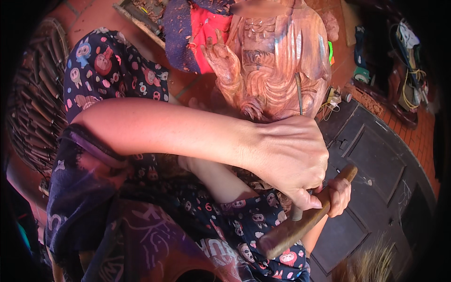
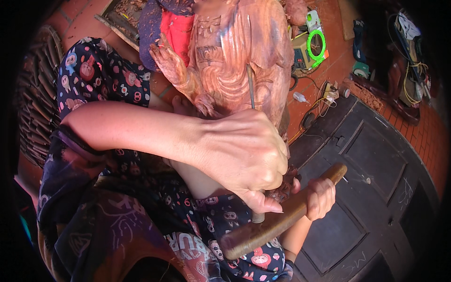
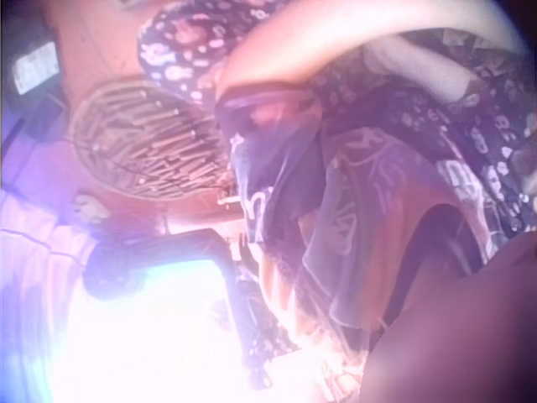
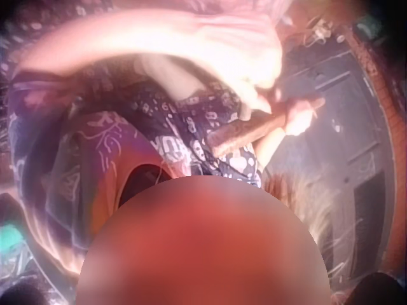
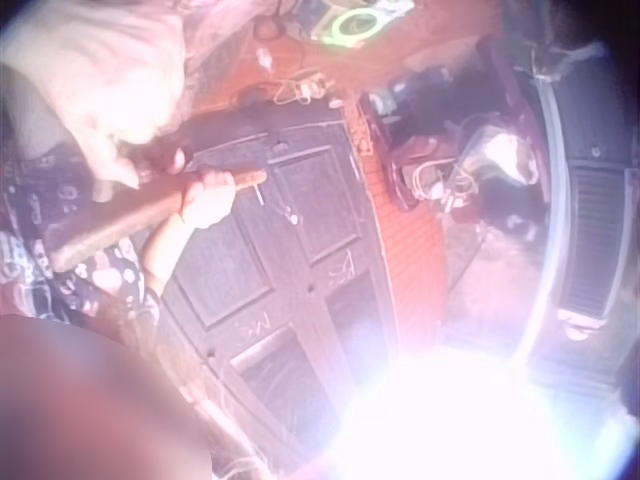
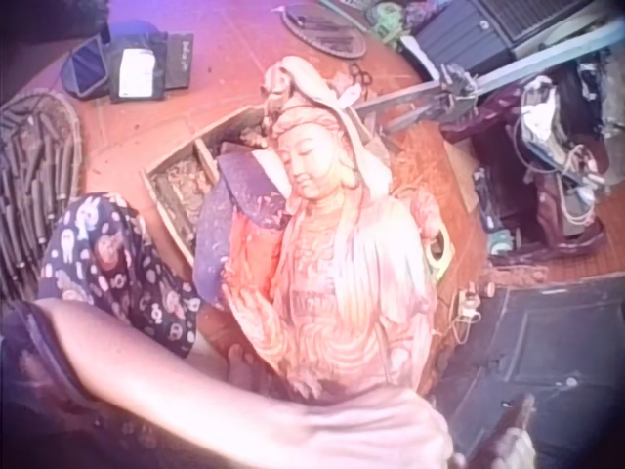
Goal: The person is carving a wooden statue using a chisel and mallet. They repeatedly strike the chisel to shape the wood, focusing on detailed areas of the statue.
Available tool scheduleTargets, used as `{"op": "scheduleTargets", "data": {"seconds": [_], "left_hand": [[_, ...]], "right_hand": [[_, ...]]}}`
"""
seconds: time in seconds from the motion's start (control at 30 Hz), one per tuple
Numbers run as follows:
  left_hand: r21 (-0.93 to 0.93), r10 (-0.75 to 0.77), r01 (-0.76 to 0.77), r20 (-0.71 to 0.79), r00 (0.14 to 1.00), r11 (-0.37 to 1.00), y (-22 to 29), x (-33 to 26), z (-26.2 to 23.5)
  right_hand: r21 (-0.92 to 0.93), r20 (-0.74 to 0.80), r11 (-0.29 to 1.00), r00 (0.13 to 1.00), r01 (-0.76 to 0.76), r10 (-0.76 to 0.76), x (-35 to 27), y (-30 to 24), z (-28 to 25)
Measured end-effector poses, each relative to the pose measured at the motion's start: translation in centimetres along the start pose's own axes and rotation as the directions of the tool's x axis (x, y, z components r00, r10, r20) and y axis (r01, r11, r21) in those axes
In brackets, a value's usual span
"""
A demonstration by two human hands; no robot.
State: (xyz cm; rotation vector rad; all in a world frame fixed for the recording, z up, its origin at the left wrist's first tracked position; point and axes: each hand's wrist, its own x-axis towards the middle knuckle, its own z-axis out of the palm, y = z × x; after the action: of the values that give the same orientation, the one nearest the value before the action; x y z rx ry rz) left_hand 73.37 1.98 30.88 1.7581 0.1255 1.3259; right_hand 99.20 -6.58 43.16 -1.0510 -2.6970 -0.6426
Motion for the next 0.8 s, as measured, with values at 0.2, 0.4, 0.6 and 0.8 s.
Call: {"op": "scheduleTargets", "data": {"seconds": [0.2,0.4,0.6,0.8], "left_hand": [[-0.018,0.0,0.0,-0.014,1.0,1.0,-0.3,-0.4,-0.1],[-0.004,0.07,-0.07,0.025,0.997,0.998,-0.6,-0.2,-0.5],[0.033,0.056,-0.057,0.042,0.998,0.998,-0.7,-0.6,-0.8],[-0.018,0.073,-0.072,0.061,0.995,0.997,-0.6,-0.6,-1.0]], "right_hand": [[0.0,-0.005,1.0,1.0,-0.015,0.015,-0.8,0.0,0.5],[-0.054,0.019,0.998,0.999,-0.028,0.029,-0.7,-0.3,-0.4],[-0.048,-0.006,0.998,0.999,-0.036,0.035,-1.3,-0.2,0.9],[-0.132,0.003,0.989,0.998,-0.067,0.068,-2.3,-0.3,0.6]]}}
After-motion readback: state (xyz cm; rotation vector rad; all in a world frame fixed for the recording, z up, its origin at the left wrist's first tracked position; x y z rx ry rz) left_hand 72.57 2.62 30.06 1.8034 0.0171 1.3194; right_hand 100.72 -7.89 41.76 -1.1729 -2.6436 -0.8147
